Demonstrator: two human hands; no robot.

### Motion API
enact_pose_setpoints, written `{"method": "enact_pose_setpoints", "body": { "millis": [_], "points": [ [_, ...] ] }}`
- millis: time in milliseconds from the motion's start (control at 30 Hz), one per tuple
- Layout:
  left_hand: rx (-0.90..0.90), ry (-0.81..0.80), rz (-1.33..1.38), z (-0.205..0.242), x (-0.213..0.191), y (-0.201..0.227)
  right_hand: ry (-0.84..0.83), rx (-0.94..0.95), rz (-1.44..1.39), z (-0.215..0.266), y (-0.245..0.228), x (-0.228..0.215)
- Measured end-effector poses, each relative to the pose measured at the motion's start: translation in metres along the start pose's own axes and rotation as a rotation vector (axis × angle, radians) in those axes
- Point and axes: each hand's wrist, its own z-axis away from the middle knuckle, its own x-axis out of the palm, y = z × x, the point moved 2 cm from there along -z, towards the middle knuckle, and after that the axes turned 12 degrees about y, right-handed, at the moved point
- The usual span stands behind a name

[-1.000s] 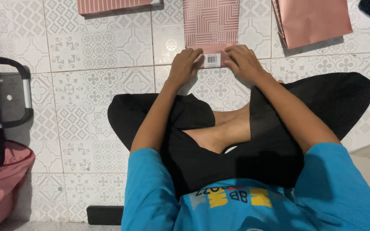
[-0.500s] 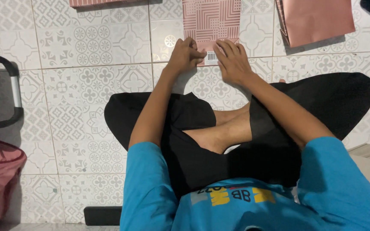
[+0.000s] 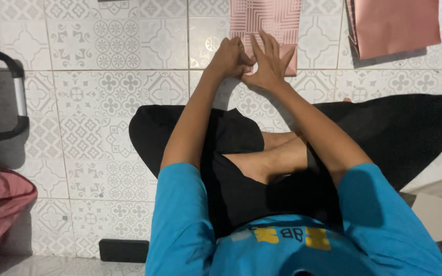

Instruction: Assembling and folding paper gift boxes from flat sheets while sitting on the floor.

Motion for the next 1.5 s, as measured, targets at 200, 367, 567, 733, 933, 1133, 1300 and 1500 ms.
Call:
{"method": "enact_pose_setpoints", "body": {
  "millis": [200,367,567,733,933,1133,1300,1500],
  "points": [
    [-0.099,0.15,0.197,0.02,-0.005,0.011,-0.14,0.054,0.072,-0.013,0.031,0.001],
    [-0.082,0.126,0.202,0.021,-0.004,0.016,-0.231,0.132,0.203,-0.008,0.078,-0.042],
    [-0.08,0.125,0.152,0.021,-0.011,0.022,-0.246,0.202,0.13,-0.01,0.081,-0.103],
    [-0.075,0.163,0.129,0.021,-0.025,0.037,-0.251,0.174,0.152,-0.004,0.107,-0.121],
    [-0.947,0.22,0.907,0.018,-0.052,0.075,-0.244,0.181,0.118,0.007,0.111,-0.119],
    [-0.213,0.286,0.084,0.028,-0.039,0.073,-0.119,-0.026,-0.244,0.013,0.102,-0.082],
    [-0.3,0.279,0.099,0.031,-0.034,0.074,0.065,0.482,-0.452,0.009,0.082,-0.07],
    [-0.337,0.178,-0.084,0.026,-0.028,0.081,-0.03,0.641,-0.389,0.011,0.126,-0.032]
  ]
}}
